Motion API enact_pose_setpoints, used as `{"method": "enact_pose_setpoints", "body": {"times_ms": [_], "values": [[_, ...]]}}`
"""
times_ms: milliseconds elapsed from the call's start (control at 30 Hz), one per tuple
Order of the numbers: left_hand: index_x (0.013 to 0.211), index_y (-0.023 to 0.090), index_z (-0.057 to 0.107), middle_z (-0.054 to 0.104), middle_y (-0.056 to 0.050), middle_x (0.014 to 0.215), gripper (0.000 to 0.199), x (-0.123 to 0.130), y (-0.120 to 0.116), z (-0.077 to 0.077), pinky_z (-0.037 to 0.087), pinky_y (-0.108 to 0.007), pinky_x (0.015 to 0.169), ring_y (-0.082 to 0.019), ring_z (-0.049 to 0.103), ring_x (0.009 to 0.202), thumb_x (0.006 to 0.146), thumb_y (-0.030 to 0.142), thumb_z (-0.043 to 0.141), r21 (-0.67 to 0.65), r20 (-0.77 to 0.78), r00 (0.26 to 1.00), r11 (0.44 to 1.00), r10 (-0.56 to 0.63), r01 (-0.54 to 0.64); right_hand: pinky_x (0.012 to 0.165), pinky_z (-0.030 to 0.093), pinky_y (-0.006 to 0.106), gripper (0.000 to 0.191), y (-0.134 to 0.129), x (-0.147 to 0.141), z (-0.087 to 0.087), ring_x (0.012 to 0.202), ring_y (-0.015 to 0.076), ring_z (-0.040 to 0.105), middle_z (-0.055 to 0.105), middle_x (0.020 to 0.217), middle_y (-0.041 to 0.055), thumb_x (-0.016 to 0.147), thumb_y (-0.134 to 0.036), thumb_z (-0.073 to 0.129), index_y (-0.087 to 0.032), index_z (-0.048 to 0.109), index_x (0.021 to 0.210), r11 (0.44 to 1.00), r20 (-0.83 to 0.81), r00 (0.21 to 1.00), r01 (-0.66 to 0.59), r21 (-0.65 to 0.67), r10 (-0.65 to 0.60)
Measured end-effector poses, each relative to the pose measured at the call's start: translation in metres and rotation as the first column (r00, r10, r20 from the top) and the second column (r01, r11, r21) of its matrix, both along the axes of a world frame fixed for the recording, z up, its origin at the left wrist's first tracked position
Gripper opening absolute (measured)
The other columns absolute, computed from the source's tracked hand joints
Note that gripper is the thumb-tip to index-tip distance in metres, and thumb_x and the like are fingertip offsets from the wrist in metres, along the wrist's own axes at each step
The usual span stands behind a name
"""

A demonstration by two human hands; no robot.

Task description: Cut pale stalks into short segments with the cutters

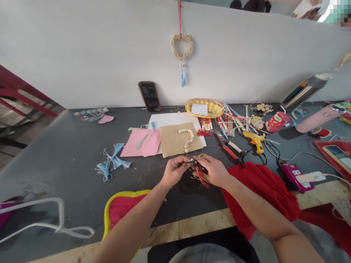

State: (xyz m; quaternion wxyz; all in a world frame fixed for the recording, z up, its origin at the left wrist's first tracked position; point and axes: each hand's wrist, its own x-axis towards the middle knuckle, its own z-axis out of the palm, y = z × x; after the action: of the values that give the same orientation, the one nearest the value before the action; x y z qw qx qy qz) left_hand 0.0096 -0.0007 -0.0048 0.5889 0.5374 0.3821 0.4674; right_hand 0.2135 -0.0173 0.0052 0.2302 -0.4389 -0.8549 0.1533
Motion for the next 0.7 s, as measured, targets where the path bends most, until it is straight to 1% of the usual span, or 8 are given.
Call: {"method": "enact_pose_setpoints", "body": {"times_ms": [67, 200, 333, 433, 567, 633, 700], "values": [[0.073, 0.015, 0.072, 0.070, -0.005, 0.071, 0.024, -0.001, 0.001, -0.002, 0.048, -0.024, 0.066, -0.015, 0.062, 0.067, 0.075, 0.039, 0.076, -0.007, -0.004, 1.000, 1.000, -0.015, 0.015, 0.093, 0.053, 0.037, 0.050, 0.000, 0.000, -0.001, 0.110, 0.0242, 0.063, 0.065, 0.115, 0.0118, 0.090, -0.035, 0.061, -0.018, 0.052, 0.136, 1.000, -0.005, 1.000, -0.018, -0.002, 0.018], [0.074, 0.015, 0.072, 0.070, -0.005, 0.071, 0.026, -0.002, 0.002, -0.004, 0.047, -0.024, 0.066, -0.015, 0.062, 0.067, 0.076, 0.042, 0.075, -0.013, -0.001, 0.999, 0.999, -0.039, 0.039, 0.090, 0.054, 0.036, 0.050, 0.000, 0.001, -0.001, 0.106, 0.0241, 0.065, 0.066, 0.113, 0.0126, 0.092, -0.037, 0.058, -0.015, 0.051, 0.136, 0.999, 0.006, 0.999, -0.048, -0.022, 0.048], [0.076, 0.015, 0.072, 0.070, -0.005, 0.071, 0.030, -0.002, 0.002, -0.002, 0.047, -0.024, 0.066, -0.015, 0.061, 0.067, 0.077, 0.044, 0.073, 0.000, -0.029, 0.999, 0.999, -0.044, 0.044, 0.088, 0.055, 0.034, 0.050, -0.001, 0.001, 0.000, 0.104, 0.0241, 0.067, 0.068, 0.111, 0.0139, 0.093, -0.040, 0.057, -0.014, 0.052, 0.135, 0.999, 0.051, 0.998, -0.034, -0.033, 0.036], [0.076, 0.014, 0.071, 0.069, -0.005, 0.071, 0.032, 0.001, 0.000, 0.003, 0.047, -0.024, 0.066, -0.015, 0.061, 0.067, 0.078, 0.046, 0.072, 0.004, -0.079, 0.997, 1.000, -0.012, 0.012, 0.083, 0.055, 0.032, 0.044, -0.003, -0.002, 0.000, 0.098, 0.0232, 0.070, 0.071, 0.108, 0.0134, 0.095, -0.040, 0.055, -0.013, 0.056, 0.129, 0.999, 0.057, 0.998, 0.012, -0.053, -0.009], [0.074, 0.014, 0.069, 0.067, -0.003, 0.069, 0.032, 0.004, -0.002, 0.009, 0.046, -0.024, 0.063, -0.013, 0.058, 0.064, 0.079, 0.046, 0.071, 0.018, -0.113, 0.992, 0.999, 0.052, -0.050, 0.075, 0.055, 0.028, 0.041, -0.007, -0.006, 0.004, 0.086, 0.0209, 0.072, 0.073, 0.094, 0.0101, 0.095, -0.044, 0.054, -0.016, 0.059, 0.125, 0.998, 0.016, 0.999, 0.048, -0.039, -0.048], [0.074, 0.014, 0.069, 0.066, -0.003, 0.068, 0.032, 0.005, -0.002, 0.010, 0.046, -0.024, 0.063, -0.013, 0.057, 0.064, 0.078, 0.047, 0.071, 0.018, -0.106, 0.993, 0.998, 0.059, -0.058, 0.077, 0.054, 0.028, 0.041, -0.008, -0.007, 0.006, 0.086, 0.0205, 0.071, 0.073, 0.092, 0.0086, 0.094, -0.045, 0.055, -0.018, 0.059, 0.125, 0.999, 0.006, 0.999, 0.045, -0.015, -0.045], [0.075, 0.014, 0.070, 0.067, -0.003, 0.069, 0.033, 0.005, -0.001, 0.010, 0.045, -0.024, 0.063, -0.014, 0.057, 0.064, 0.078, 0.047, 0.071, 0.013, -0.106, 0.992, 0.997, 0.071, -0.070, 0.080, 0.054, 0.030, 0.041, -0.006, -0.006, 0.006, 0.089, 0.0214, 0.070, 0.072, 0.093, 0.0092, 0.093, -0.045, 0.057, -0.019, 0.060, 0.124, 0.998, -0.005, 0.998, 0.069, 0.008, -0.069]]}}
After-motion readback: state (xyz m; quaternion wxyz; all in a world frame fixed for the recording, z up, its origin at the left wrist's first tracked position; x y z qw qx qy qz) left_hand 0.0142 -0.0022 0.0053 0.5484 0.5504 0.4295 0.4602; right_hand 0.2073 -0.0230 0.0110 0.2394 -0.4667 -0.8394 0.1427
